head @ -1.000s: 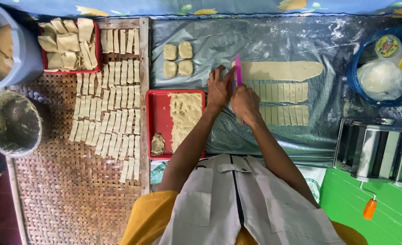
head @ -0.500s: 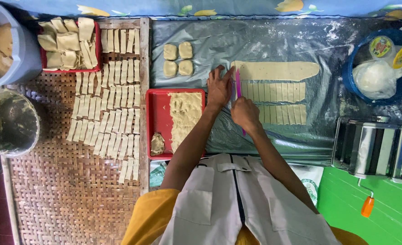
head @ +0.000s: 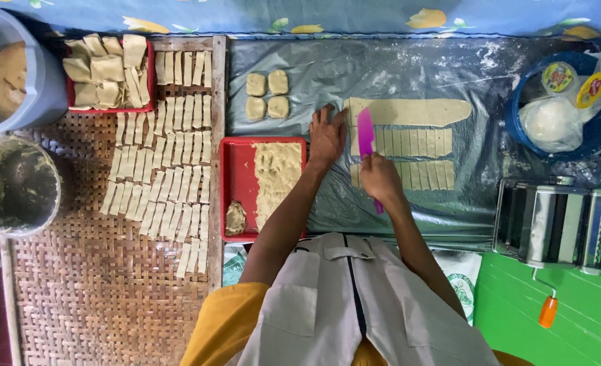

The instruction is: Cutting dough into strips and wrapping them around a filling to prepare snacks.

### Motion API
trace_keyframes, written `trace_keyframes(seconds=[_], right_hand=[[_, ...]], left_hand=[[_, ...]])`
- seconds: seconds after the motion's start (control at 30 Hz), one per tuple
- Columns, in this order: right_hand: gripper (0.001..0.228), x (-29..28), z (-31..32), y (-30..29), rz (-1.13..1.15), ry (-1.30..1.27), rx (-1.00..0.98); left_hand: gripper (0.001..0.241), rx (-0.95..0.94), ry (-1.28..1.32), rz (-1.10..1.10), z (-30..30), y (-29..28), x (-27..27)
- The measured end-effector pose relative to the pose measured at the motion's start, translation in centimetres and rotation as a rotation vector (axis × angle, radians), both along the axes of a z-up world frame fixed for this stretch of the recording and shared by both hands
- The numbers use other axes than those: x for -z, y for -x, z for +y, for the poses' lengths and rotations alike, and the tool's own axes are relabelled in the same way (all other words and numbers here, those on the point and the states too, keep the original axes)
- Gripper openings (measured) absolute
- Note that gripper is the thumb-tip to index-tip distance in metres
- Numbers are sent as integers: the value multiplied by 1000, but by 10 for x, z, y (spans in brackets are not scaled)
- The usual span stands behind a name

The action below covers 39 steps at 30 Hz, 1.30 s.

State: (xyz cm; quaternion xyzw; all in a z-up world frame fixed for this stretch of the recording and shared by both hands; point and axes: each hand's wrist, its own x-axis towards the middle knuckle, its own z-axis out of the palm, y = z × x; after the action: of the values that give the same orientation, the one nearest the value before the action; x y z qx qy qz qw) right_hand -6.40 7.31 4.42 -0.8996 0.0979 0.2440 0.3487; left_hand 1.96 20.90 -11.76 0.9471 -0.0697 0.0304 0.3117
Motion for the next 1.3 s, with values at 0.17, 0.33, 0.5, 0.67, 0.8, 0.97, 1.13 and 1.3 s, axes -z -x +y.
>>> trace_keyframes(seconds=[0.17, 0.33, 0.5, 0.67, 0.8, 0.97, 1.13, 1.3], right_hand=[[38, -5, -19, 8, -134, -94, 103], [29, 29, -47, 21, -299, -154, 77], [32, 69, -72, 35, -145, -182, 182], [31, 41, -68, 40, -124, -175, 223], [32, 48, -77, 39, -106, -194, 265], [33, 81, -90, 40, -79, -225, 284], [32, 97, -91, 40, -70, -225, 292], [31, 86, -89, 40, -78, -210, 270]], left_hand=[[28, -41, 7, 21, -5, -6, 0], [23, -67, -7, 6, -7, -16, 8], [41, -74, 125, -81, -6, -29, 26], [42, -28, 18, -109, -10, -41, 19], [31, 3, -9, -164, -8, -42, 18], [16, 37, 21, -234, -5, -32, 25], [21, 95, 77, -196, 1, -23, 16], [7, 120, 88, -78, -5, -23, 49]])
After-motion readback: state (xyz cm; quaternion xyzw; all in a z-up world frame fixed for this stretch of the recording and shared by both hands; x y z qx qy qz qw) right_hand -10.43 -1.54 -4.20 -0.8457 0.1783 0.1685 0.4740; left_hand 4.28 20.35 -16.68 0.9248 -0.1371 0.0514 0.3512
